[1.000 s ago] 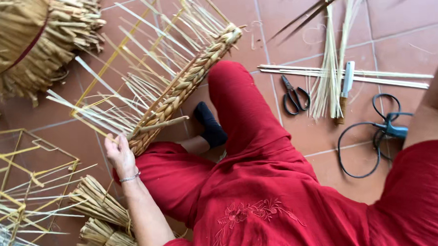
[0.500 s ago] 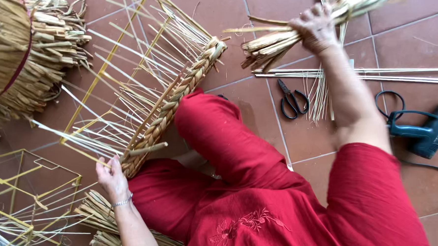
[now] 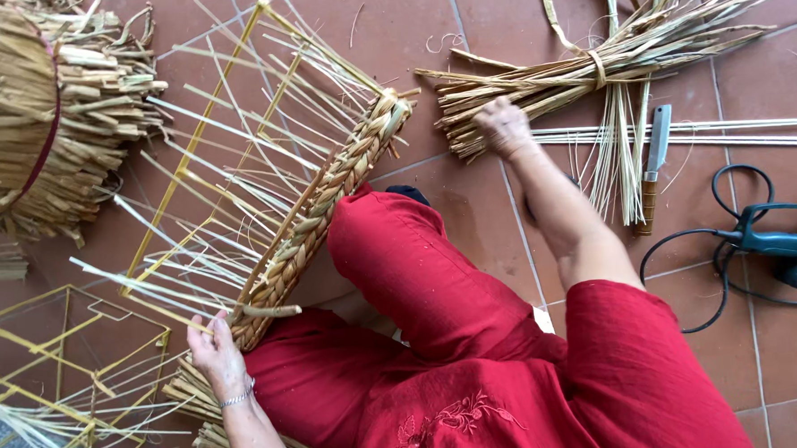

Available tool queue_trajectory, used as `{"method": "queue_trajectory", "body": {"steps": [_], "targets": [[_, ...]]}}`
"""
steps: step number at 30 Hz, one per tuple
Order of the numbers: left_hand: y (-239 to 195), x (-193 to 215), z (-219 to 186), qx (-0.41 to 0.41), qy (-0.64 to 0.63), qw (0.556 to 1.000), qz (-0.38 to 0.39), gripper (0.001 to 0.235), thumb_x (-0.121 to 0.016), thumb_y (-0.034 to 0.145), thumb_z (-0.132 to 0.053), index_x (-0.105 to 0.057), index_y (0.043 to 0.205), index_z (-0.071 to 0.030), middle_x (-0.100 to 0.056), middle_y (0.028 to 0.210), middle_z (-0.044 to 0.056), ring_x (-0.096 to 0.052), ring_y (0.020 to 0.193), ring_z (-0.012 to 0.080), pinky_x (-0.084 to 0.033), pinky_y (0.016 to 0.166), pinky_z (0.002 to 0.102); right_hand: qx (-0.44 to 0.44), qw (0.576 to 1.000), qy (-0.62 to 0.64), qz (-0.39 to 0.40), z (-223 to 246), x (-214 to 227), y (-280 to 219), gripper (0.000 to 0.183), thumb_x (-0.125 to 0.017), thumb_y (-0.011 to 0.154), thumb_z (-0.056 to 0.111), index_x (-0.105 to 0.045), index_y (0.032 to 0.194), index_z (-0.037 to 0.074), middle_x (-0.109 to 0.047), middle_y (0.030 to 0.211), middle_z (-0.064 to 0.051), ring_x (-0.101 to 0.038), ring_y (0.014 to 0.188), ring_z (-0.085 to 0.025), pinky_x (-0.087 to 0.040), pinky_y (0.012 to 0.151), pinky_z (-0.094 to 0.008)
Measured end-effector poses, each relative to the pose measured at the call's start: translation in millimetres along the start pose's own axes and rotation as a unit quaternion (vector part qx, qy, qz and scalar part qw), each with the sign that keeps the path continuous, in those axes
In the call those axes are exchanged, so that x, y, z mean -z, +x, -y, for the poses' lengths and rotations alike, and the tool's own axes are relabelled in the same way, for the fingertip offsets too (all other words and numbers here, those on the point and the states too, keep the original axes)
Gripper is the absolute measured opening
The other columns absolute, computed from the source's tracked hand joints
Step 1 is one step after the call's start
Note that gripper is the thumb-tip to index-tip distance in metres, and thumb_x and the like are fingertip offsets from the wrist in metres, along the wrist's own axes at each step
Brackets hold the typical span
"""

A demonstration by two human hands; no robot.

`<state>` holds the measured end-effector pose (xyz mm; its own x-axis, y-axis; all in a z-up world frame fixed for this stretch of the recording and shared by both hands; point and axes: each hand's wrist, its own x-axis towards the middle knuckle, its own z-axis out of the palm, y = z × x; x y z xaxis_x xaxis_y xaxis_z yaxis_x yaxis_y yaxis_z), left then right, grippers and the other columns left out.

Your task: The person weaves dried palm leaves into a rectangular basket frame, interlacing the leaves through the vertical supports. They occasionally reach for additional palm leaves from a bundle on the floor to continue the weaving process.

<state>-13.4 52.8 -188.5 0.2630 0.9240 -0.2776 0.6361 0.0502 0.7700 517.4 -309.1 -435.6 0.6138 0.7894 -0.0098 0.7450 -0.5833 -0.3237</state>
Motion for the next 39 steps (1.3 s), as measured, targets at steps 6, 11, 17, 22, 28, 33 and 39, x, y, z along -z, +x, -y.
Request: {"method": "queue_trajectory", "body": {"steps": [6,11,17,22,28,33,39], "targets": [[-4.0,-2.1,3.0,-0.007,-0.021,1.000,-0.010,0.054,-0.052,0.111,-0.012,-0.030,0.157,0.006,-0.067,0.131,0.018,-0.060,0.109,0.0137,-0.045,0.098,0.026,0.040,0.997,-0.063,-0.017,23.9,-4.8,3.9,0.003,-0.067,0.081,0.019,-0.068,0.083,0.018,-0.065,0.098,-0.003,-0.057,0.106,-0.028,-0.049,0.085,-0.041],[-5.2,-2.5,2.9,-0.004,-0.002,1.000,-0.012,0.053,-0.053,0.111,-0.012,-0.032,0.157,0.006,-0.068,0.130,0.018,-0.059,0.104,0.0147,-0.046,0.093,0.026,0.054,0.993,0.050,-0.093,47.2,30.1,9.1,0.008,-0.070,0.086,0.019,-0.066,0.090,0.013,-0.064,0.094,-0.006,-0.059,0.099,-0.031,-0.048,0.089,-0.045],[-6.9,-12.3,-8.4,-0.034,0.018,0.999,-0.039,0.051,-0.059,0.106,-0.016,-0.042,0.150,0.002,-0.069,0.120,0.018,-0.063,0.106,0.0172,-0.048,0.091,0.027,0.120,0.926,0.298,-0.199,132.9,134.6,18.1,0.022,-0.077,0.093,0.001,-0.067,0.110,0.009,-0.066,0.103,-0.006,-0.063,0.094,-0.030,-0.048,0.083,-0.043],[-12.1,-7.9,-7.7,-0.144,0.258,0.945,-0.139,0.049,-0.076,0.096,-0.025,-0.060,0.135,0.000,-0.059,0.119,0.026,-0.058,0.108,0.0396,-0.048,0.093,0.047,0.225,0.895,0.301,-0.241,214.6,237.8,23.5,0.033,-0.081,0.089,-0.011,-0.071,0.115,0.008,-0.056,0.104,-0.012,-0.057,0.093,-0.029,-0.050,0.077,-0.040],[-8.7,-0.8,-15.9,-0.057,0.061,0.992,-0.090,0.056,-0.078,0.092,-0.021,-0.055,0.139,-0.001,-0.065,0.096,0.013,-0.064,0.080,0.0213,-0.055,0.072,0.038,0.272,0.911,0.254,-0.179,306.8,305.9,28.0,0.025,-0.075,0.101,-0.014,-0.070,0.120,0.002,-0.058,0.114,-0.016,-0.062,0.102,-0.029,-0.054,0.087,-0.035],[-29.5,8.6,-39.8,-0.150,0.012,0.977,-0.149,0.071,-0.075,0.084,-0.013,-0.040,0.145,-0.005,-0.062,0.106,0.012,-0.065,0.089,0.0223,-0.059,0.076,0.035,0.340,0.890,0.263,-0.155,367.9,348.6,23.2,0.024,-0.068,0.105,-0.014,-0.066,0.127,-0.003,-0.066,0.118,-0.016,-0.070,0.101,-0.024,-0.059,0.086,-0.030],[-23.2,-4.9,-49.8,-0.348,0.289,0.877,-0.160,0.040,-0.070,0.091,0.001,-0.059,0.127,-0.013,-0.056,0.109,0.007,-0.065,0.098,0.0233,-0.057,0.083,0.037,0.327,0.890,0.314,0.048,429.3,295.6,43.9,0.010,-0.075,0.104,0.002,-0.076,0.114,0.003,-0.073,0.100,-0.013,-0.072,0.086,-0.019,-0.057,0.074,-0.029]]}}
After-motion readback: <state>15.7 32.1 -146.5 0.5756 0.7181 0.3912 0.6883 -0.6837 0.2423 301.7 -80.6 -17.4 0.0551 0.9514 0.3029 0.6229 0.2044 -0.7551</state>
